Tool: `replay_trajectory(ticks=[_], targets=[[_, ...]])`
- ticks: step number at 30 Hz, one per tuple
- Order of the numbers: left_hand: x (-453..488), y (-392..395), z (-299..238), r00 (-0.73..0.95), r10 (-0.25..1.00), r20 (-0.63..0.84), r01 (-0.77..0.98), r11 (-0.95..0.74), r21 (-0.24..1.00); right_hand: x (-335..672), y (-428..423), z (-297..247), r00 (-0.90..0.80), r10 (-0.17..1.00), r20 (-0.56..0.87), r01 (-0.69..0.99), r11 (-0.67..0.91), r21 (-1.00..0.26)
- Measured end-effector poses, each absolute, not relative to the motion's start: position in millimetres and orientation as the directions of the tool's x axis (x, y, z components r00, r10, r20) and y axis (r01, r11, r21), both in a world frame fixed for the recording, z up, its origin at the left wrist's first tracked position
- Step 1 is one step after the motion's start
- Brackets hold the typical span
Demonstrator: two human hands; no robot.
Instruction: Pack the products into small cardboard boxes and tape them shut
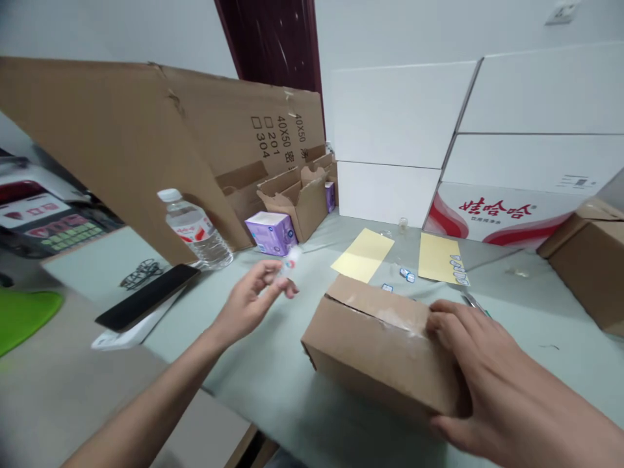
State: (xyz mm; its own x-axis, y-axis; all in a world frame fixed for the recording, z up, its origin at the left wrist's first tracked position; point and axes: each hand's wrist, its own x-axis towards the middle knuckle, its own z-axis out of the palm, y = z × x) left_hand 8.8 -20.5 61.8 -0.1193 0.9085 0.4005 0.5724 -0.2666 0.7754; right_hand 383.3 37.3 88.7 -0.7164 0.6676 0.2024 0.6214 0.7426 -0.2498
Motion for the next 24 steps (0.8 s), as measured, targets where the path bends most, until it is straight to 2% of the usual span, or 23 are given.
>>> replay_trajectory(ticks=[3, 5, 7, 9, 11, 13, 15, 17, 19, 24], targets=[[47.6, -27.7, 98.2, -0.197, 0.785, 0.587, 0.431, -0.469, 0.771, 379.2, 39.2, 98.6, -0.735, 0.669, 0.107, 0.643, 0.739, -0.201], [74.5, -27.5, 117.2, -0.094, 0.757, 0.646, 0.433, -0.554, 0.711, 376.4, 37.3, 105.6, -0.733, 0.676, 0.080, 0.651, 0.730, -0.206], [97.6, -22.2, 127.4, 0.111, 0.789, 0.605, 0.526, -0.563, 0.638, 372.4, 33.5, 112.7, -0.728, 0.681, 0.071, 0.652, 0.721, -0.234], [114.4, -13.8, 128.1, 0.273, 0.831, 0.484, 0.633, -0.534, 0.560, 366.9, 29.7, 119.1, -0.723, 0.686, 0.083, 0.644, 0.713, -0.277], [124.1, -5.7, 122.4, 0.354, 0.857, 0.375, 0.699, -0.509, 0.503, 359.9, 28.0, 123.2, -0.701, 0.694, 0.162, 0.627, 0.709, -0.322], [127.9, -1.0, 115.3, 0.383, 0.863, 0.330, 0.714, -0.503, 0.487, 352.3, 28.8, 123.1, -0.635, 0.680, 0.366, 0.595, 0.733, -0.330], [127.9, -0.5, 110.4, 0.384, 0.864, 0.327, 0.713, -0.502, 0.489, 344.9, 31.2, 118.5, -0.530, 0.574, 0.624, 0.551, 0.793, -0.262], [126.7, -2.3, 108.5, 0.378, 0.866, 0.327, 0.716, -0.497, 0.491, 338.2, 33.9, 111.2, -0.459, 0.439, 0.772, 0.517, 0.839, -0.170], [126.0, -4.1, 108.5, 0.384, 0.857, 0.343, 0.709, -0.512, 0.485, 333.0, 36.0, 104.2, -0.442, 0.387, 0.809, 0.506, 0.853, -0.132], [127.5, -3.4, 109.0, 0.466, 0.774, 0.428, 0.665, -0.626, 0.408, 327.7, 37.6, 98.9, -0.426, 0.386, 0.818, 0.502, 0.853, -0.140]])
